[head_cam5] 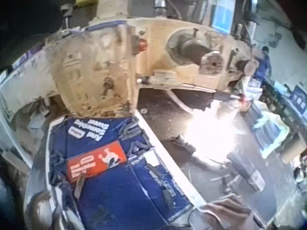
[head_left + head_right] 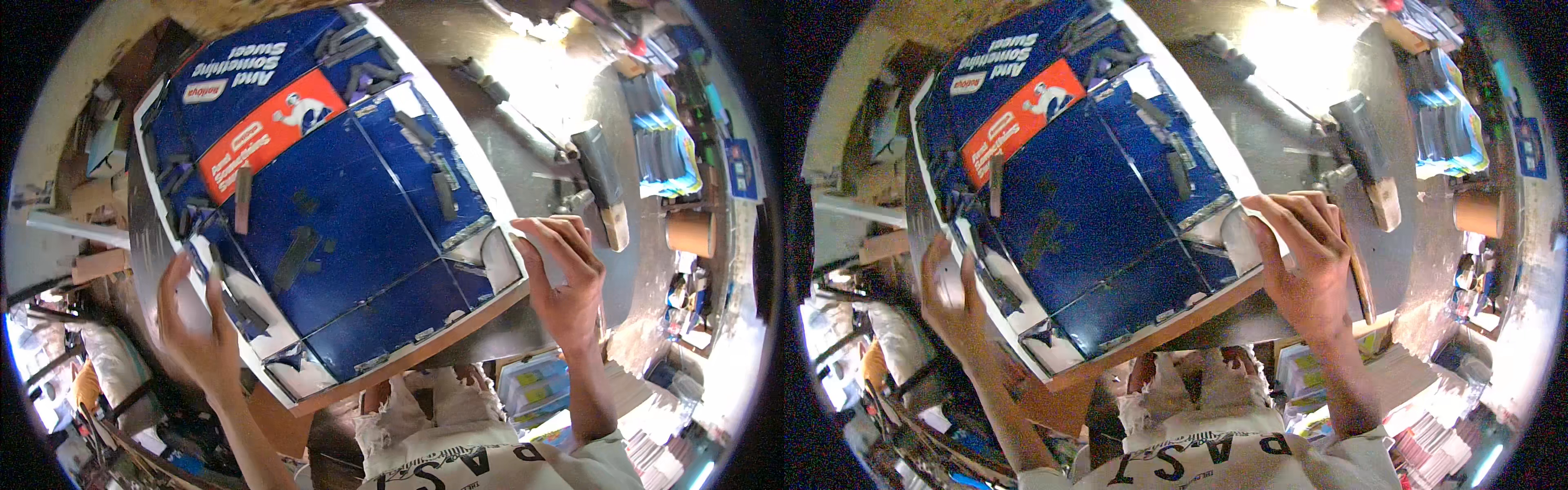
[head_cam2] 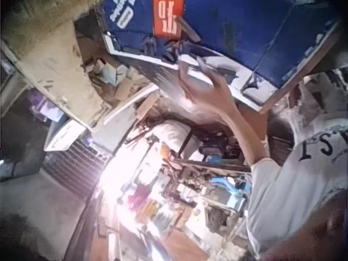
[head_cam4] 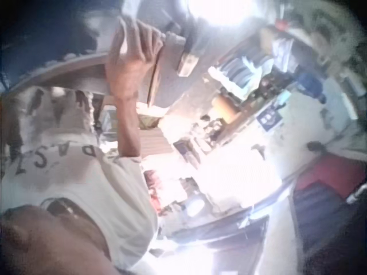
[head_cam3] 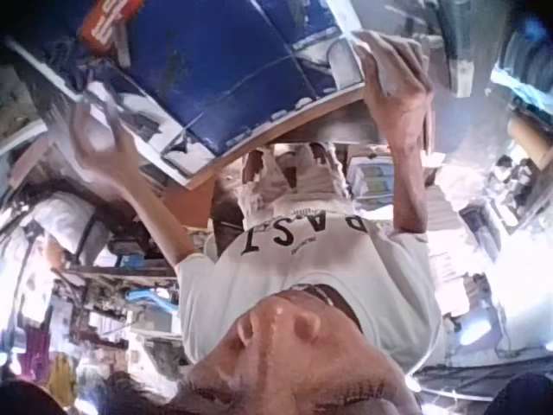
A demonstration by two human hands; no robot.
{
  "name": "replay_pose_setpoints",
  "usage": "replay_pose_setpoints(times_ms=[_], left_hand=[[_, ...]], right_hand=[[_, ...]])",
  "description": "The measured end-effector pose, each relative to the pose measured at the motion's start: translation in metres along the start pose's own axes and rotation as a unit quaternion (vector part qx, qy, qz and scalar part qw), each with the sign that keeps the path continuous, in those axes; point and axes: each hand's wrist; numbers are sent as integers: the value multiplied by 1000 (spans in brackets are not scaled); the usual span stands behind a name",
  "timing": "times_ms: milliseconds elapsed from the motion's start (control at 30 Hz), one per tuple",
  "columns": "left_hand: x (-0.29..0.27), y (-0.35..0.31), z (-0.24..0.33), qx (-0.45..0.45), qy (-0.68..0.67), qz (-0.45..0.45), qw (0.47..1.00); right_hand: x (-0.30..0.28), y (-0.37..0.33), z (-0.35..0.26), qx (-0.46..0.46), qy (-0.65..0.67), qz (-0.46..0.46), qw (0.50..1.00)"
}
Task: The person inserts metal blades and rubber strips into grooves on a die board and taps them in using a hammer, then cuts and folds printed cardboard packaging at a manual die-cutting machine.
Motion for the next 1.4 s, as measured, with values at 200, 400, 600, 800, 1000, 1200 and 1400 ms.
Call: replay_pose_setpoints(times_ms=[200, 400, 600, 800, 1000, 1200, 1400], left_hand=[[-61, -187, -46, -191, 162, -112, 962], [-60, -193, -2, -509, -177, -267, 799], [-44, -175, 36, -529, -297, -274, 746], [-50, -174, 7, -404, -239, -290, 834], [-28, -82, -15, -123, -185, -181, 958], [12, -33, -26, 69, -123, -199, 970], [-9, -49, -34, -101, -278, -115, 948]], right_hand=[[34, 25, -37, -63, 76, -77, 992], [80, 52, -82, -121, 177, -188, 959], [95, 94, -96, -170, 107, -181, 963], [105, 119, -76, -265, 93, -277, 919], [115, 142, -74, -330, 97, -353, 870], [92, 119, -91, -173, 192, -212, 943], [103, 47, -124, -116, 296, -264, 911]])
Point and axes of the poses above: each hand's wrist, its own y-axis towards the middle knuckle, its own x-axis out of the palm, z = x × y, and after that the axes turned 9 degrees about -x, right-handed
